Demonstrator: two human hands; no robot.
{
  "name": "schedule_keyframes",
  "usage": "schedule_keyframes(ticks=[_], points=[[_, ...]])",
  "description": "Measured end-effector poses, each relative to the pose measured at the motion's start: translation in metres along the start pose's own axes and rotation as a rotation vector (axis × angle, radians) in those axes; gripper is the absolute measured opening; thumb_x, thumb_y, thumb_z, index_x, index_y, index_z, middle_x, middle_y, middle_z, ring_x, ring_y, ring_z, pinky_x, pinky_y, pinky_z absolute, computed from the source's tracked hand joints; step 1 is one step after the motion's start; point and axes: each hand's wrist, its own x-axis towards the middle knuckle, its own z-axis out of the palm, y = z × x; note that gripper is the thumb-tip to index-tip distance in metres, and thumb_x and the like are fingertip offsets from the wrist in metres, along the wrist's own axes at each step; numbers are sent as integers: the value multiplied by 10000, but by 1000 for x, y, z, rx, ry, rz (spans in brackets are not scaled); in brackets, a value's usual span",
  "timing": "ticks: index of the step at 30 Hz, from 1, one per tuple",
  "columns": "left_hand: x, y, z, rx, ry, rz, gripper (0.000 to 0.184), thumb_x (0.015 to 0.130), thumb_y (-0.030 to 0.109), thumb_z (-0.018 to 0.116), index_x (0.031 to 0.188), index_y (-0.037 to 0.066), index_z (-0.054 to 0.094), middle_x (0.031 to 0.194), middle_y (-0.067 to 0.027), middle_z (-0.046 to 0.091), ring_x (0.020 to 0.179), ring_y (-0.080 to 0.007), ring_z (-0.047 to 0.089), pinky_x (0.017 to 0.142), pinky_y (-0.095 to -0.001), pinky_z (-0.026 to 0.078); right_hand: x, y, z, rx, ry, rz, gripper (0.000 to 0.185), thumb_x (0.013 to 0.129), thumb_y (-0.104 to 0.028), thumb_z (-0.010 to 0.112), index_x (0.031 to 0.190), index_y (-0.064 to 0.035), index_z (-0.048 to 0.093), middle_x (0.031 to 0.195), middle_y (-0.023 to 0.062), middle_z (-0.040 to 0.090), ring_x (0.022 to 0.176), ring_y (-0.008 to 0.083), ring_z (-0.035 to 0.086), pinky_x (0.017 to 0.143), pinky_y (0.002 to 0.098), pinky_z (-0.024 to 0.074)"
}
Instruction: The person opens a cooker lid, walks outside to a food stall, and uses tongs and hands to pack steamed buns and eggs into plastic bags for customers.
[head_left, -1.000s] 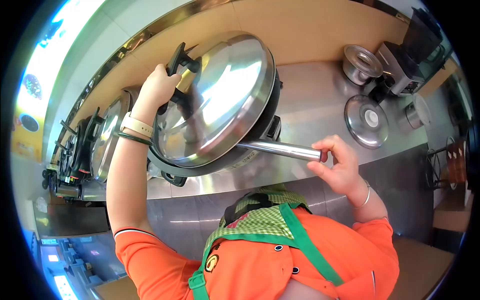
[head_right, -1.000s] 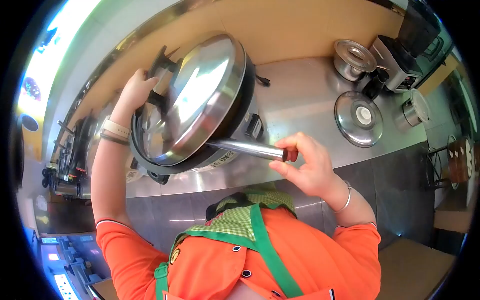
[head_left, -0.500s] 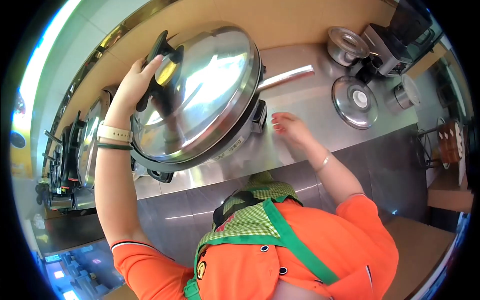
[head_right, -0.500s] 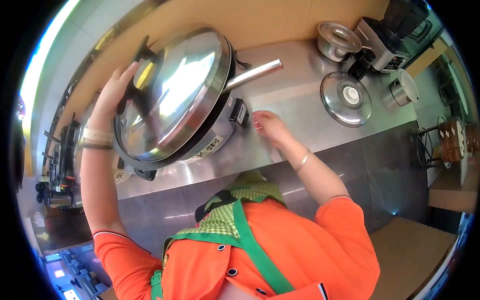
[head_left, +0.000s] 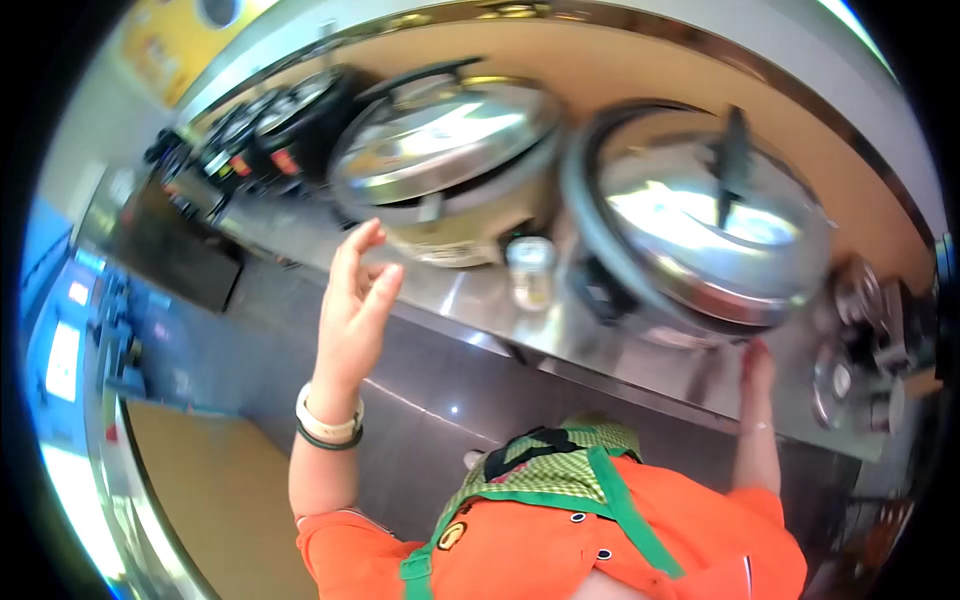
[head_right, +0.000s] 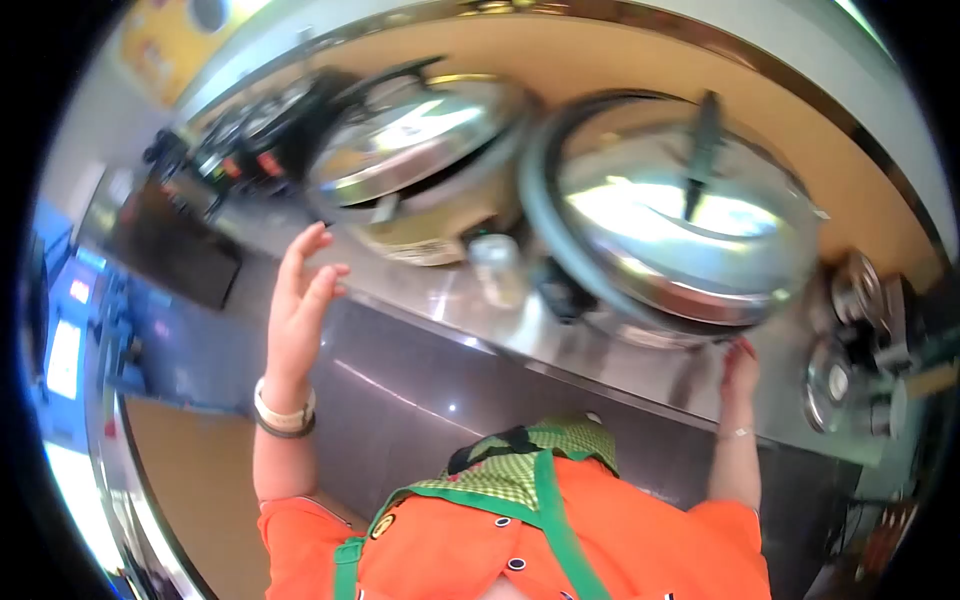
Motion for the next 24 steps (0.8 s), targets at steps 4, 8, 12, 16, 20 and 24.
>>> schedule_keyframes(ticks=[4, 8, 12, 16, 20, 24], points=[[-76, -59, -147, 11, 133, -48, 413, 838, 127, 522, 1203, -15, 388, 1159, -94, 407, 881, -145, 518, 787, -255, 415, -50, 50, -17, -457, 371, -322, 187, 830, -140, 485, 977, -25, 488, 903, 79, 555, 800, 181, 520, 740, 289, 409], [-128, -129, -270, 82, 198, -110, 108, 837, 42, 485, 846, -7, 580, 923, -63, 545, 805, -121, 514, 719, -240, 417, -164, 131, 18, -1415, 332, -247, 208, 828, -129, 454, 966, 15, 512, 896, 112, 563, 827, 207, 536, 754, 307, 410], [-145, -196, -333, 29, 13, -347, 181, 831, 169, 521, 825, 8, 604, 758, -61, 603, 720, -131, 563, 660, -263, 439, -180, 286, 9, -2400, -904, -209, 238, 772, -244, 528, 862, -51, 635, 909, 147, 612, 844, 230, 587, 722, 337, 449], [-131, -284, -411, 228, -270, -513, 228, 845, 198, 466, 980, 55, 581, 735, -101, 607, 692, -198, 588, 647, -302, 455, -319, 395, 240, -2115, -1100, 85, 216, 745, -247, 567, 821, -56, 631, 860, 130, 616, 807, 225, 589, 699, 334, 455], [-217, -490, -521, 595, -127, -626, 291, 798, 110, 399, 1039, 57, 552, 997, -181, 572, 944, -329, 534, 804, -415, 423, -437, 500, 471, -2016, -1443, 87, 202, 717, -250, 607, 781, -60, 627, 811, 112, 621, 770, 220, 591, 676, 331, 462], [-382, -569, -636, 423, 728, -1493, 362, 740, 204, 501, 1049, 23, 559, 1090, -195, 538, 1037, -321, 501, 883, -383, 392, -544, 566, 723, -1875, -1601, -9, 197, 689, -253, 647, 741, -65, 624, 763, 95, 625, 733, 215, 594, 654, 328, 468]])
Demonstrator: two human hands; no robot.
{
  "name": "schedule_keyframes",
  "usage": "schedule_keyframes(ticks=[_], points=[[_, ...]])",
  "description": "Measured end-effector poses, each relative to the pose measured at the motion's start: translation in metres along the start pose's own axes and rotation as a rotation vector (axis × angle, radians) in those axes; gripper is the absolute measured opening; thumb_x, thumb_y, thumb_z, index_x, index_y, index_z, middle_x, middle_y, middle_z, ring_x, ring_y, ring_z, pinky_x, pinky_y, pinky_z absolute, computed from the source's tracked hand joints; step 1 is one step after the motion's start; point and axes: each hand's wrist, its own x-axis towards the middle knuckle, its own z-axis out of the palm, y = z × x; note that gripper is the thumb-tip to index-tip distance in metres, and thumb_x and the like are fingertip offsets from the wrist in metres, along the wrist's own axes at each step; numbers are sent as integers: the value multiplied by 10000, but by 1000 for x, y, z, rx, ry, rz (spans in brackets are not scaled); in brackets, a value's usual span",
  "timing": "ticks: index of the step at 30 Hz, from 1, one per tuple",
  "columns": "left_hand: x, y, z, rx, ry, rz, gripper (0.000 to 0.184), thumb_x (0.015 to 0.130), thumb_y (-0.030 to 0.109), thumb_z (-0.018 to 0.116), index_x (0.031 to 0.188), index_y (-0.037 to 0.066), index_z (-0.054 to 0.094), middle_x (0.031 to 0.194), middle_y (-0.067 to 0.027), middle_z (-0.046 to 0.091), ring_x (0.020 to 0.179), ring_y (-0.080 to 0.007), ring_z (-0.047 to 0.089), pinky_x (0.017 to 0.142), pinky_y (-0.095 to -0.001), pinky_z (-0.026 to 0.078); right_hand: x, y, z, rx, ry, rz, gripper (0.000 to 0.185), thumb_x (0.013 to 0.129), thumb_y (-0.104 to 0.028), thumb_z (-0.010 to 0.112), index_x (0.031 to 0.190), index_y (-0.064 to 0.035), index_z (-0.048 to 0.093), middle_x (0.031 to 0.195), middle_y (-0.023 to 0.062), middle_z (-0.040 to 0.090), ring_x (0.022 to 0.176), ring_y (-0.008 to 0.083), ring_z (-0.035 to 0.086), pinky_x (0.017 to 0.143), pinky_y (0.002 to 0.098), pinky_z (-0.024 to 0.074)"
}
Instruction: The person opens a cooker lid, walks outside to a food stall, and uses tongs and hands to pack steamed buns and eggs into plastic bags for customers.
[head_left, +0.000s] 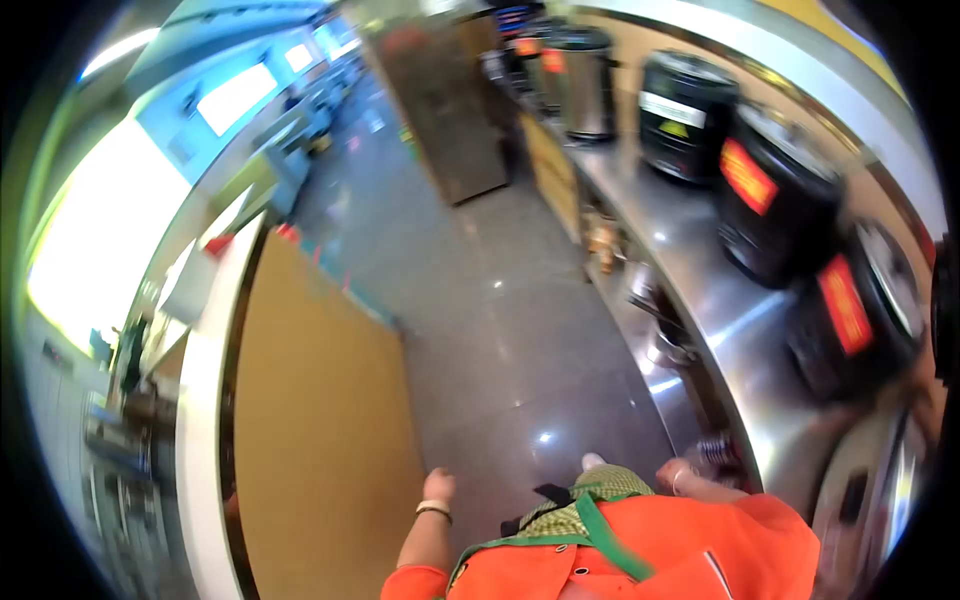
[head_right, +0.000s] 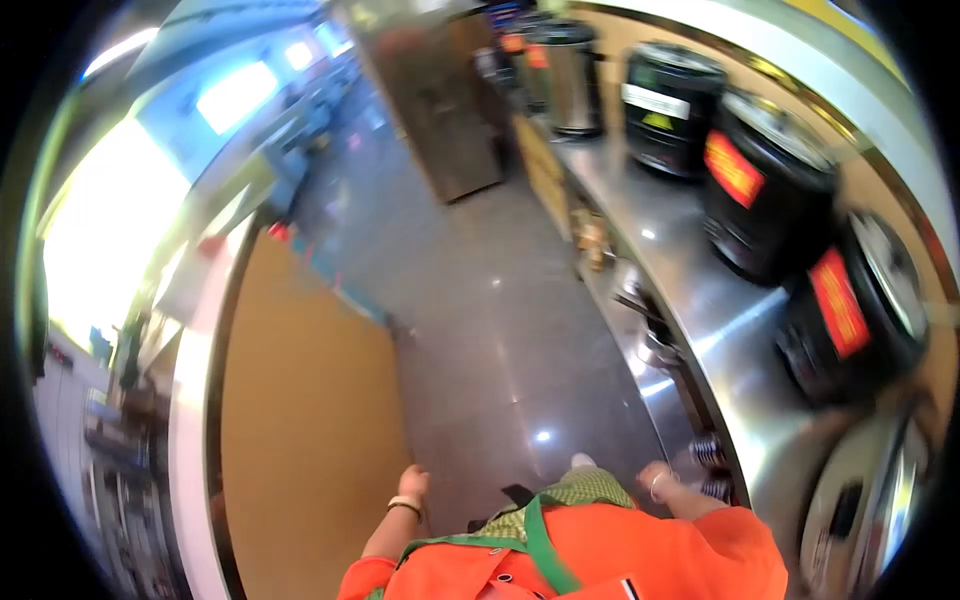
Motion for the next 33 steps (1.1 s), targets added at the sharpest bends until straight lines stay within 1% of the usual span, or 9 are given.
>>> schedule_keyframes(ticks=[6, 8, 10, 12, 15, 20, 24, 30, 33], points=[[25, -226, -69, -99, -8, -480, 255, 765, 212, 505, 888, 23, 625, 800, -118, 630, 703, -222, 613, 607, -326, 474, 139, -352, -70, -63, 173, -465, 261, 666, -278, 687, 659, -48, 566, 611, 73, 573, 556, 183, 530, 581, 308, 449], [71, -294, -32, 121, -359, -584, 350, 816, 291, 457, 1038, 57, 592, 1094, -172, 551, 1038, -278, 519, 850, -369, 412, 186, -463, -72, -104, 219, -601, 239, 673, -254, 686, 656, -52, 559, 611, 63, 564, 546, 167, 508, 563, 300, 441], [127, -241, -69, 491, -501, -413, 389, 834, 332, 432, 1097, 78, 564, 1182, -139, 502, 1109, -272, 467, 906, -370, 378, 228, -538, -52, -5, 181, -597, 209, 680, -229, 676, 657, -54, 563, 611, 61, 565, 552, 163, 516, 564, 300, 445], [210, -221, -60, 581, -54, -173, 417, 835, 354, 419, 1133, 90, 542, 1236, -124, 458, 1147, -270, 432, 932, -374, 358, 272, -576, -28, 9, 79, -571, 86, 729, -124, 627, 687, -71, 575, 607, 3, 555, 529, 101, 500, 491, 253, 420], [416, -39, -163, 254, -607, -104, 407, 819, 343, 408, 1057, 54, 567, 1106, -169, 536, 1040, -300, 502, 880, -380, 391, 297, -641, -9, -127, 153, -491, 106, 722, -169, 607, 745, -69, 637, 657, 69, 613, 571, 140, 556, 544, 281, 448], [675, 220, -291, -431, -157, 299, 325, 807, 246, 507, 1014, -1, 555, 978, -183, 582, 918, -298, 557, 793, -355, 433, 316, -770, -59, -408, 16, -151, 276, 732, -261, 500, 870, -78, 654, 847, 145, 625, 817, 301, 595, 708, 374, 465], [848, 319, -341, -448, -96, 508, 313, 819, 231, 506, 1033, 5, 542, 982, -172, 583, 917, -274, 561, 787, -342, 436, 617, -770, -49, -1213, -78, -560, 286, 761, -226, 447, 885, -61, 645, 933, 143, 613, 853, 303, 589, 730, 381, 460], [1018, 290, -383, -221, -255, 255, 363, 797, 304, 524, 986, -3, 568, 966, -191, 587, 930, -318, 549, 805, -362, 426, 633, -1165, -144, -625, -54, -255, 290, 737, -278, 517, 892, -59, 628, 938, 138, 612, 860, 296, 580, 730, 379, 448], [1059, 302, -473, -525, -195, -71, 365, 805, 260, 524, 1043, -15, 552, 996, -163, 593, 956, -243, 552, 822, -325, 423, 687, -1389, -157, -315, 41, -531, 226, 669, -258, 665, 784, -71, 612, 722, 68, 612, 676, 175, 573, 645, 311, 460]])
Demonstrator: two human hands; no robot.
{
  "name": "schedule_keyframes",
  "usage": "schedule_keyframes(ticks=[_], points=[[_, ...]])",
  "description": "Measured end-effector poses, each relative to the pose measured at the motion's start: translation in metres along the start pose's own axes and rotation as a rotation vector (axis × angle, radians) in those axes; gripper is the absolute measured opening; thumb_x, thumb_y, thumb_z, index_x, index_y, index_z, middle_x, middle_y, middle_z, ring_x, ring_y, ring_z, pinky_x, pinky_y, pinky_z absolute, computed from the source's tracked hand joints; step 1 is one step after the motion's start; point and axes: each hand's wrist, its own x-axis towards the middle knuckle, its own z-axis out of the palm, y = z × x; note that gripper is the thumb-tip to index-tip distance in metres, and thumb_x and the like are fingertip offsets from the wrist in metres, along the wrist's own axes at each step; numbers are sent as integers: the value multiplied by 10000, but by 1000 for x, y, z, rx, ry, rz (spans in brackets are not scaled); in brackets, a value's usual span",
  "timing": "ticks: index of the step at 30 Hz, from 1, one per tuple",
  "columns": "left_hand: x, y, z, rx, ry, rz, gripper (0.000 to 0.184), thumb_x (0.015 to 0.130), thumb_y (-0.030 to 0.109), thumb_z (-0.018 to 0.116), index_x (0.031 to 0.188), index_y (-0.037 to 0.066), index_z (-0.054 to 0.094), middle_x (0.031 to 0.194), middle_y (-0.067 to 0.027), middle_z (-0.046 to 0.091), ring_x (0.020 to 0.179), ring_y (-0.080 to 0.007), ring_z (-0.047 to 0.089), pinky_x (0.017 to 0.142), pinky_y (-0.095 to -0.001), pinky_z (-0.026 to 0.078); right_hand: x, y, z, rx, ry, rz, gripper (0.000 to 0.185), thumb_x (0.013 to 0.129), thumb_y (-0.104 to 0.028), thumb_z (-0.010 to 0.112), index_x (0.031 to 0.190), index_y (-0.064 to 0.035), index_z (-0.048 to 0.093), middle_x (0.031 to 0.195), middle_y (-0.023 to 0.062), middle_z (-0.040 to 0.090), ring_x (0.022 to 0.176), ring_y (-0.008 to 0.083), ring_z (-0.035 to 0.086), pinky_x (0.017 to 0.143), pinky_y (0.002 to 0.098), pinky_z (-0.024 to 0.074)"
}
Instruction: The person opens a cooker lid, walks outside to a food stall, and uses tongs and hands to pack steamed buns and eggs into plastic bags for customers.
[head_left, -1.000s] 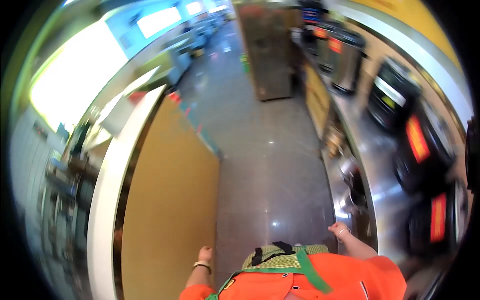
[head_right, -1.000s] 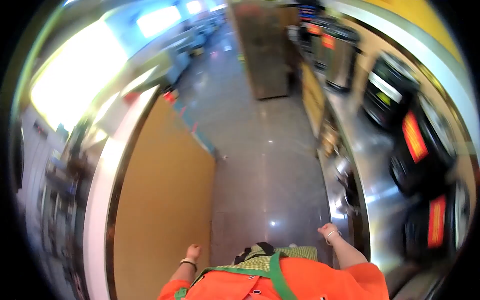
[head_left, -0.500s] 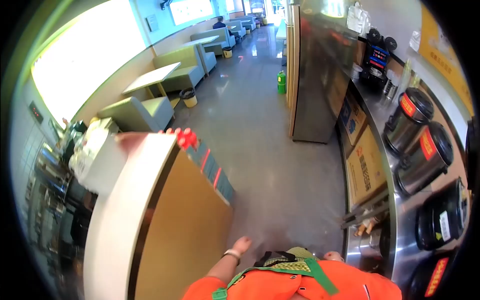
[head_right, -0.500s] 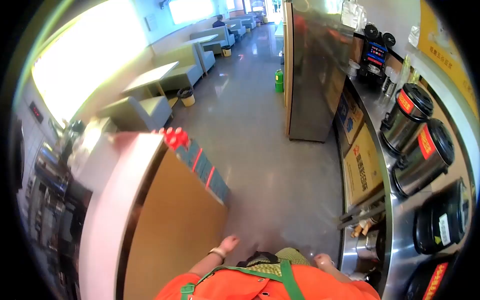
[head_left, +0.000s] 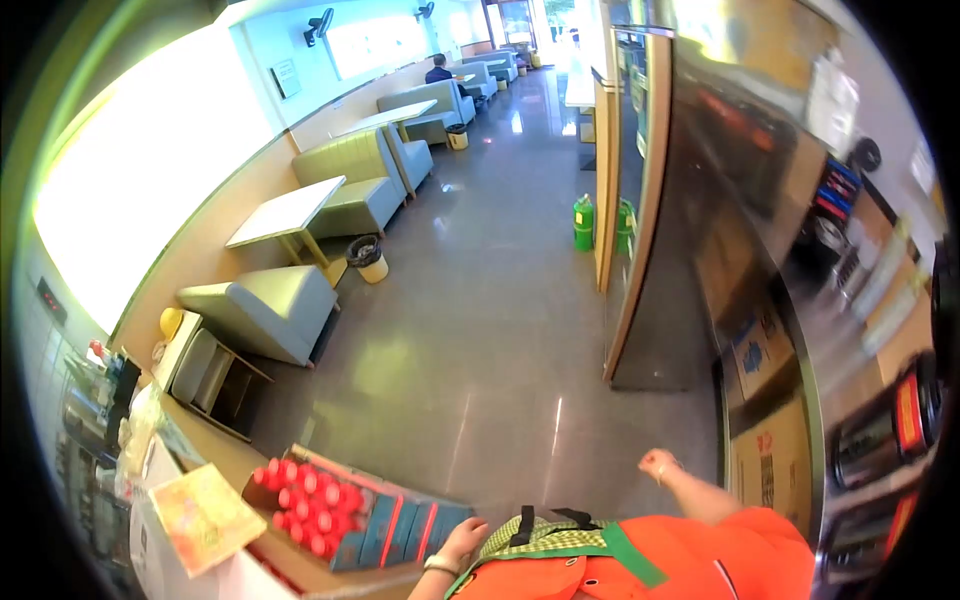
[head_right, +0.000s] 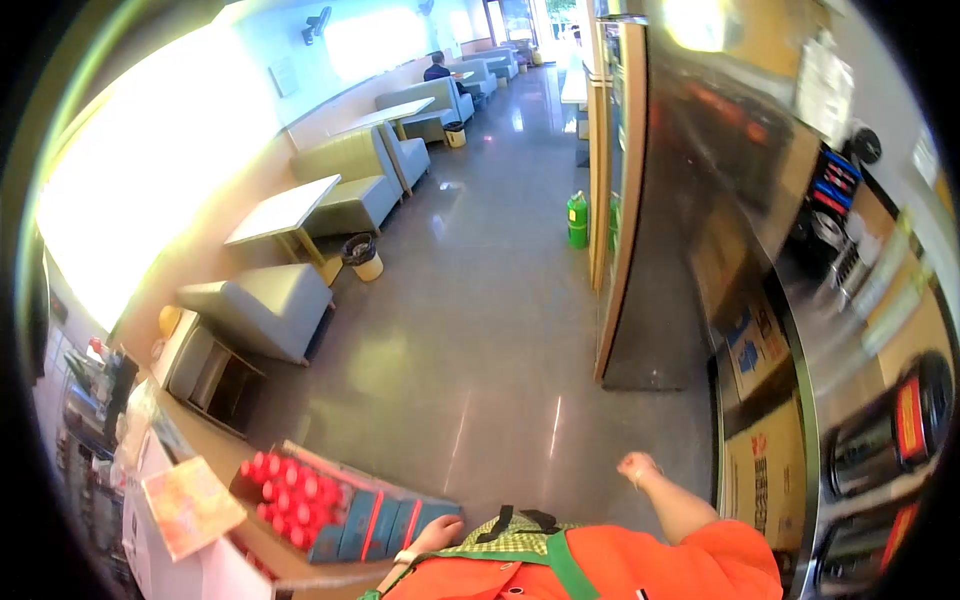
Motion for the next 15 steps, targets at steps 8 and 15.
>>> schedule_keyframes(ticks=[8, 15], points=[[330, 70, -185, 217, 288, -4, 345, 778, 258, 537, 968, -25, 588, 915, -179, 614, 857, -267, 595, 760, -343, 453, 320, -233, -56, 10, 41, -270, 216, 652, -285, 687, 697, -89, 609, 657, 69, 602, 629, 167, 570, 612, 304, 458], [596, 443, -268, 276, 47, 525, 328, 804, 258, 515, 994, -6, 550, 909, -177, 596, 862, -294, 574, 752, -364, 447, 465, -227, -70, -330, -457, 91, 350, 707, -385, 592, 892, -91, 643, 927, 128, 615, 862, 279, 574, 757, 380, 443]])
